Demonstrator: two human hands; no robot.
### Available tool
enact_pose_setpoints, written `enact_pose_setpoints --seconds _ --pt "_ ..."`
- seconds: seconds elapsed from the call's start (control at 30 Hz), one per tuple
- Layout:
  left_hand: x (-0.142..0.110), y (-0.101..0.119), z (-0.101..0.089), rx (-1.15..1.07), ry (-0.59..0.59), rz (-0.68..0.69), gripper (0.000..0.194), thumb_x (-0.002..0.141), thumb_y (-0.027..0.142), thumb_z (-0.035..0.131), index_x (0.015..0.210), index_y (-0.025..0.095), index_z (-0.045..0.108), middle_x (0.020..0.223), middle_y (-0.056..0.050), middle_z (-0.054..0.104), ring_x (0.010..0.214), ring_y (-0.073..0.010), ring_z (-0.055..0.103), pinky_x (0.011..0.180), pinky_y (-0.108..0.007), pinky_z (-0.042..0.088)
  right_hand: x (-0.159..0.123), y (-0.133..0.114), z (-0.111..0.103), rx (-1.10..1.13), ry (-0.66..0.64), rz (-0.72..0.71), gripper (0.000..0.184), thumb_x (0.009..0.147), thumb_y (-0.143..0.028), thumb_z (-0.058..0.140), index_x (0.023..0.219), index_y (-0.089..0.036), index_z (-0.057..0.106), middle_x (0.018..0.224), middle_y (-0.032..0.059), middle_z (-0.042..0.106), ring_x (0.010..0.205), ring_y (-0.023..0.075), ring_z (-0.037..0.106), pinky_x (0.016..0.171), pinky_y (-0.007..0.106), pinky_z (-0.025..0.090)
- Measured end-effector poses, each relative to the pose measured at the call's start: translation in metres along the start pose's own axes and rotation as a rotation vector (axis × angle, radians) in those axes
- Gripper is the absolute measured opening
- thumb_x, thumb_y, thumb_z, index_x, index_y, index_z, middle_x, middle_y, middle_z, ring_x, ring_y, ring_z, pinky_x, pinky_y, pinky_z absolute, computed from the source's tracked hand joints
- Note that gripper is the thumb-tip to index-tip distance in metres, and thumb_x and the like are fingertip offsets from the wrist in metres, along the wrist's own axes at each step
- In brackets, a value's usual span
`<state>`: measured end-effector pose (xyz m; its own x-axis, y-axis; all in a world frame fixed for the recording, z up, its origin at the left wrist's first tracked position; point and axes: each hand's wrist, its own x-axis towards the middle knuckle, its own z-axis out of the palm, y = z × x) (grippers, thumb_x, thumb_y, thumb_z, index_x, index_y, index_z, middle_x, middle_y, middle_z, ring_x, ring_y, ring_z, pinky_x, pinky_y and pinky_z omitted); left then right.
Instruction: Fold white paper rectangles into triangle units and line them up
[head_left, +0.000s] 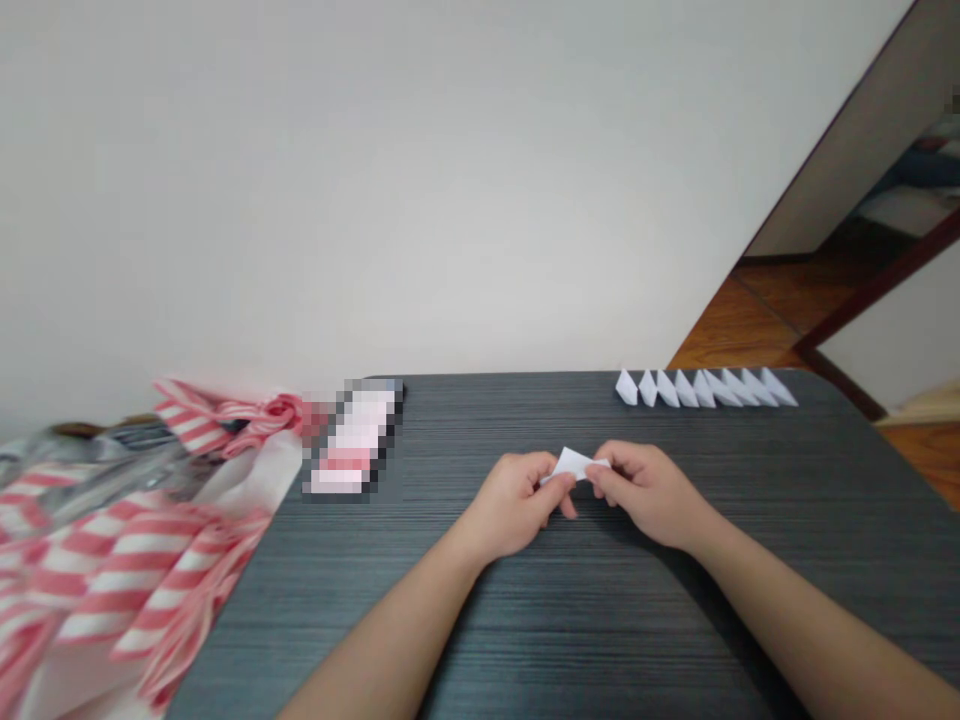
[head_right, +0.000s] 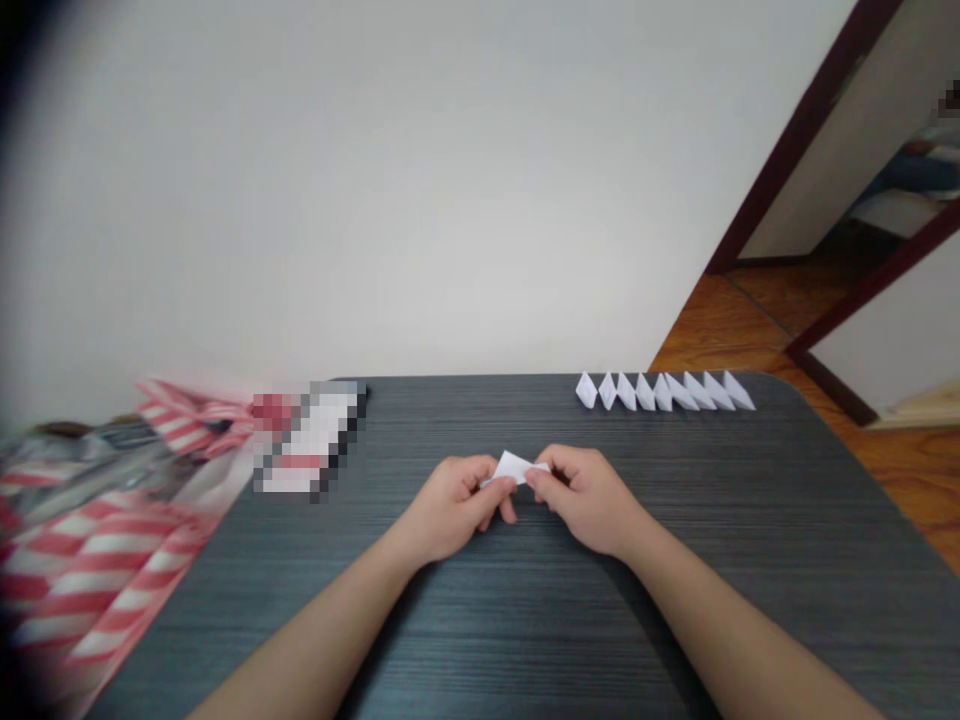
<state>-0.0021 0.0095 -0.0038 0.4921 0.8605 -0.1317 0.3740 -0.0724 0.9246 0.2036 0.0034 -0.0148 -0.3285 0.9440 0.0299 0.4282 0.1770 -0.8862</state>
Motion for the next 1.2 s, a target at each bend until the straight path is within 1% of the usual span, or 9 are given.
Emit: enact_pose_setpoints --seconds 0.13,0.3,0.5,0.63,0.73,0.83,0.93,1.03,1.2 --pt "-0.001 0.0 0.0 0.01 0.002 -0.006 0.039 0.094 0.039 0.05 0.069 0.015 0.068 0.048 0.002 0.053 0.044 -0.0092 0.045 0.047 -0.019 0.035 -0.001 -0.002 0.0 0.002 -0.011 0.007 0.027 0.092 -0.03 0.055 0.069 -0.018 0.059 0.058 -0.0024 0.057 0.054 0.0123 0.052 0.054 0.024 0.039" --pt "-0.001 -0.004 0.002 -0.045 -0.007 0.002 0.037 0.094 0.041 0.051 0.075 0.015 0.069 0.048 0.003 0.053 0.044 -0.009 0.047 0.047 -0.019 0.036 0.0 -0.001 -0.001 0.02 0.003 0.035 0.027 0.093 -0.031 0.055 0.069 -0.018 0.058 0.059 -0.0023 0.058 0.055 0.0126 0.052 0.055 0.024 0.039" --pt "0.001 -0.006 0.003 -0.102 0.05 -0.019 0.033 0.094 0.037 0.051 0.076 0.015 0.067 0.051 0.002 0.059 0.04 -0.0075 0.045 0.044 -0.018 0.035 -0.001 0.004 -0.002 0.049 0.024 0.052 0.027 0.093 -0.033 0.055 0.07 -0.018 0.059 0.059 -0.0024 0.058 0.054 0.0123 0.052 0.055 0.024 0.04" --pt "0.002 -0.005 0.004 -0.142 0.052 -0.048 0.03 0.093 0.034 0.051 0.076 0.015 0.065 0.064 -0.001 0.07 0.038 -0.0065 0.045 0.04 -0.018 0.034 -0.001 0.003 -0.002 0.051 0.031 0.052 0.027 0.092 -0.031 0.056 0.069 -0.019 0.059 0.057 -0.0029 0.057 0.053 0.0121 0.052 0.055 0.024 0.039" --pt "0.002 -0.007 0.004 -0.152 0.048 -0.041 0.031 0.094 0.036 0.05 0.077 0.014 0.065 0.066 -0.002 0.071 0.038 -0.006 0.045 0.041 -0.017 0.034 0.0 0.002 -0.002 0.056 0.033 0.054 0.027 0.092 -0.032 0.056 0.068 -0.019 0.059 0.056 -0.0028 0.057 0.052 0.0122 0.051 0.055 0.024 0.039" --pt "0.002 -0.012 0.005 -0.16 0.051 -0.016 0.031 0.094 0.039 0.05 0.082 0.015 0.066 0.072 -0.003 0.074 0.041 -0.0059 0.047 0.043 -0.017 0.035 0.0 0.004 -0.001 0.065 0.042 0.063 0.027 0.092 -0.032 0.056 0.069 -0.019 0.059 0.057 -0.0026 0.058 0.053 0.0124 0.052 0.055 0.024 0.039" --pt "0.003 -0.015 0.005 -0.173 0.077 -0.026 0.03 0.094 0.04 0.051 0.085 0.015 0.066 0.076 -0.004 0.075 0.041 -0.0062 0.048 0.042 -0.017 0.036 -0.001 0.006 -0.001 0.066 0.058 0.06 0.027 0.093 -0.033 0.055 0.07 -0.019 0.059 0.058 -0.0025 0.058 0.054 0.0124 0.053 0.056 0.024 0.039" --pt "0.003 -0.014 0.005 -0.186 0.121 -0.047 0.029 0.094 0.037 0.049 0.081 0.015 0.064 0.075 -0.004 0.075 0.039 -0.0066 0.048 0.041 -0.018 0.036 -0.002 0.006 -0.002 0.072 0.067 0.056 0.027 0.093 -0.033 0.055 0.07 -0.019 0.059 0.058 -0.0026 0.058 0.054 0.0123 0.053 0.057 0.024 0.04" --pt "0.002 -0.01 0.004 -0.144 0.161 -0.04 0.032 0.093 0.036 0.049 0.073 0.015 0.064 0.06 -0.001 0.07 0.038 -0.0069 0.046 0.042 -0.018 0.036 -0.001 0.006 -0.002 0.086 0.064 0.076 0.027 0.092 -0.033 0.056 0.069 -0.019 0.059 0.057 -0.0027 0.058 0.053 0.0124 0.052 0.056 0.025 0.039"
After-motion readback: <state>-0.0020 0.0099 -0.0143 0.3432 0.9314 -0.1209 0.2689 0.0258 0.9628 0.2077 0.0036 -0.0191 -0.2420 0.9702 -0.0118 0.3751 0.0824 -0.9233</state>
